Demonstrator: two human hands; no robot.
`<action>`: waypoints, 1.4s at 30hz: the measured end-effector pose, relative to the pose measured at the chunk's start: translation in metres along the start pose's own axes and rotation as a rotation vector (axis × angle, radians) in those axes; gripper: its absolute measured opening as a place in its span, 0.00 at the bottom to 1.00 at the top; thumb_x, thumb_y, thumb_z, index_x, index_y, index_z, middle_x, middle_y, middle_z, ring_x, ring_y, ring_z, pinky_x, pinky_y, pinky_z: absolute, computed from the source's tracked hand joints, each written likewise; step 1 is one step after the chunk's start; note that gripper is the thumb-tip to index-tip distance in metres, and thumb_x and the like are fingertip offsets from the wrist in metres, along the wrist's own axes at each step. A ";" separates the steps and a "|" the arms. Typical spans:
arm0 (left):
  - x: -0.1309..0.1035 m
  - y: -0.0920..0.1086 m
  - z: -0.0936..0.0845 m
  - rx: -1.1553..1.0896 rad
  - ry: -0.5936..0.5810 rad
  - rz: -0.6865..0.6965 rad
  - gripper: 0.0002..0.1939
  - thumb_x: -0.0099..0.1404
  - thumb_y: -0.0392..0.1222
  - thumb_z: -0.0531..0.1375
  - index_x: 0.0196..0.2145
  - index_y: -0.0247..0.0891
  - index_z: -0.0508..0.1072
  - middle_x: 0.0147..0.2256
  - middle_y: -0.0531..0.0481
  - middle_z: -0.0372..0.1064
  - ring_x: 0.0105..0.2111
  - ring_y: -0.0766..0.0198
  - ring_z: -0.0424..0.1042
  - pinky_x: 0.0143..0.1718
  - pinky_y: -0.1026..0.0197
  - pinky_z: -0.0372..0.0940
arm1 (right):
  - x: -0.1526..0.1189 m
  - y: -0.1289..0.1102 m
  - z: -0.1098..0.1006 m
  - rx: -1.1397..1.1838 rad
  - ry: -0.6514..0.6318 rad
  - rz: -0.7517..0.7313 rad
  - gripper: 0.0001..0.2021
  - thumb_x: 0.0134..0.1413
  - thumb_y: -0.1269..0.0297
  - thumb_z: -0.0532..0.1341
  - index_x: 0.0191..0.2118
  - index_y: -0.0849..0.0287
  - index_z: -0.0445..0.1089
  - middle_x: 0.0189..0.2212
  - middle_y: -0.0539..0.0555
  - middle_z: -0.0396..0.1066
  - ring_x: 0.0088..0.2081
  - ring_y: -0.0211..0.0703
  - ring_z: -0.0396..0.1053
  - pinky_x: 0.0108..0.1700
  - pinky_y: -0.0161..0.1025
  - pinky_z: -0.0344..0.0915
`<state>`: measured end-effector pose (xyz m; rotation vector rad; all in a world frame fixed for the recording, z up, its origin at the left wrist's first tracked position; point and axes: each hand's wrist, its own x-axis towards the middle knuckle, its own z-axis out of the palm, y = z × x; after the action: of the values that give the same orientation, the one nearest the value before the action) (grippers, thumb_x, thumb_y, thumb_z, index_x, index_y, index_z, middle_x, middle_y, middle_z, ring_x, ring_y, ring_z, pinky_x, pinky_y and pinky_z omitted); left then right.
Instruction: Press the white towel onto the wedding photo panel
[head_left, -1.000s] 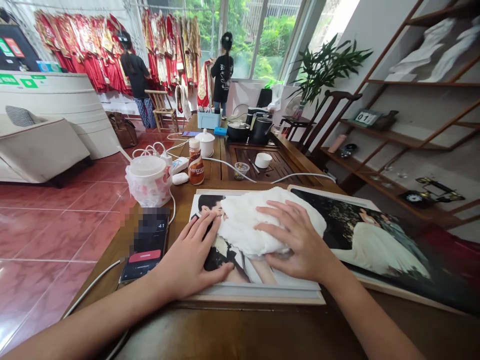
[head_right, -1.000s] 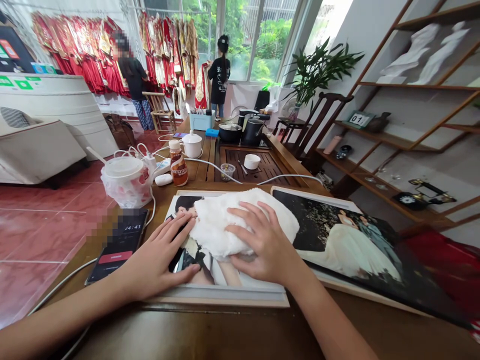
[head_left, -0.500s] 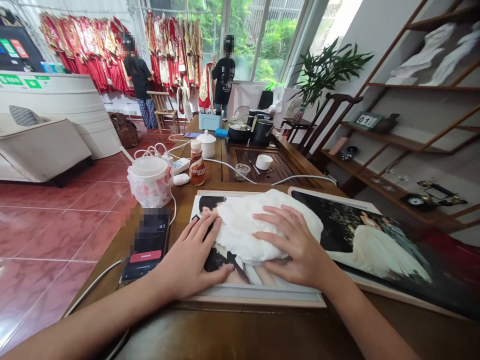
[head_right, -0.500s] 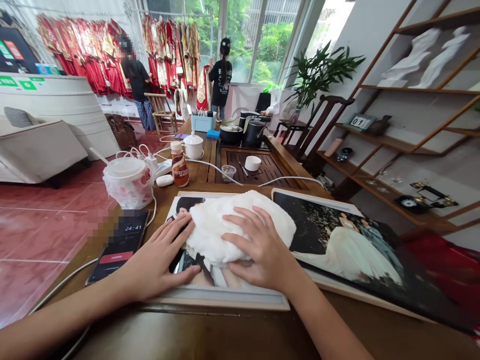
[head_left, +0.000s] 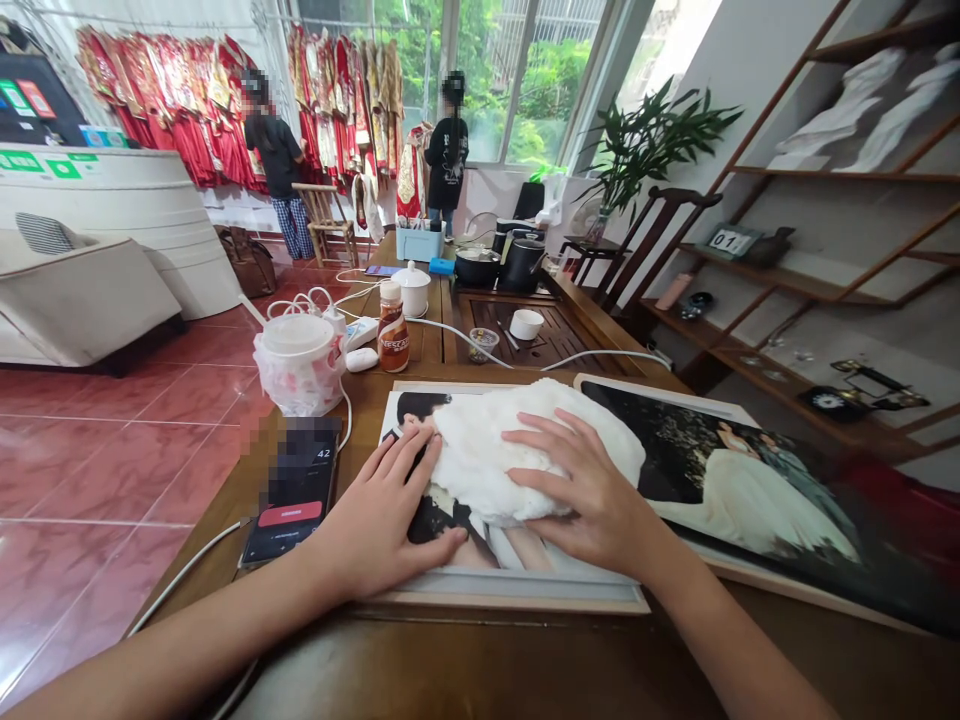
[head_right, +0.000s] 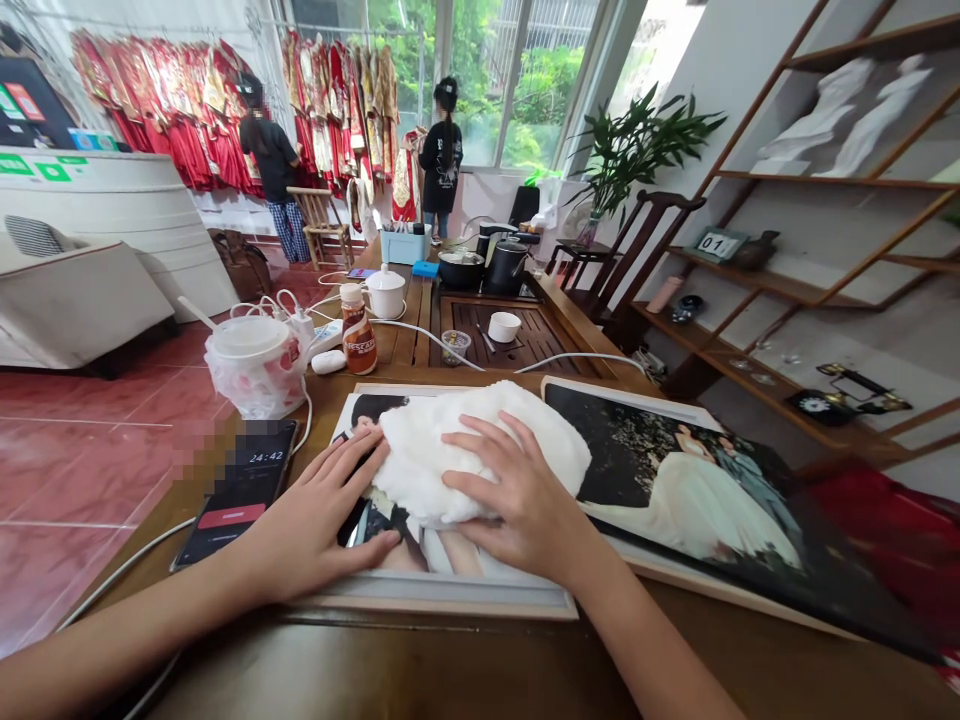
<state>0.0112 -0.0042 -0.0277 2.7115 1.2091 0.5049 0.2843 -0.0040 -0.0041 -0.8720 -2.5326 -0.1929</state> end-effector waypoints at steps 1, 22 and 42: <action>0.000 0.000 -0.001 0.002 0.000 0.003 0.41 0.66 0.59 0.57 0.67 0.32 0.52 0.68 0.36 0.44 0.68 0.43 0.39 0.65 0.42 0.45 | 0.001 -0.003 0.001 0.008 -0.009 -0.015 0.13 0.55 0.64 0.64 0.46 0.55 0.67 0.58 0.62 0.64 0.64 0.59 0.53 0.62 0.66 0.46; 0.001 0.003 -0.005 -0.023 0.014 0.016 0.35 0.65 0.57 0.59 0.64 0.37 0.59 0.66 0.38 0.48 0.67 0.41 0.42 0.65 0.39 0.46 | 0.002 -0.008 0.003 0.028 -0.026 -0.080 0.12 0.56 0.63 0.63 0.46 0.55 0.67 0.58 0.61 0.65 0.65 0.57 0.54 0.64 0.64 0.47; 0.000 0.001 -0.001 0.020 -0.027 0.005 0.43 0.67 0.60 0.55 0.69 0.32 0.45 0.69 0.36 0.38 0.68 0.45 0.36 0.66 0.43 0.44 | 0.000 0.004 -0.001 -0.008 -0.012 0.028 0.09 0.58 0.66 0.61 0.44 0.57 0.66 0.57 0.62 0.66 0.64 0.58 0.55 0.62 0.66 0.47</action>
<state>0.0113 -0.0047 -0.0265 2.7294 1.2070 0.4581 0.2874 -0.0011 -0.0038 -0.9134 -2.5310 -0.1902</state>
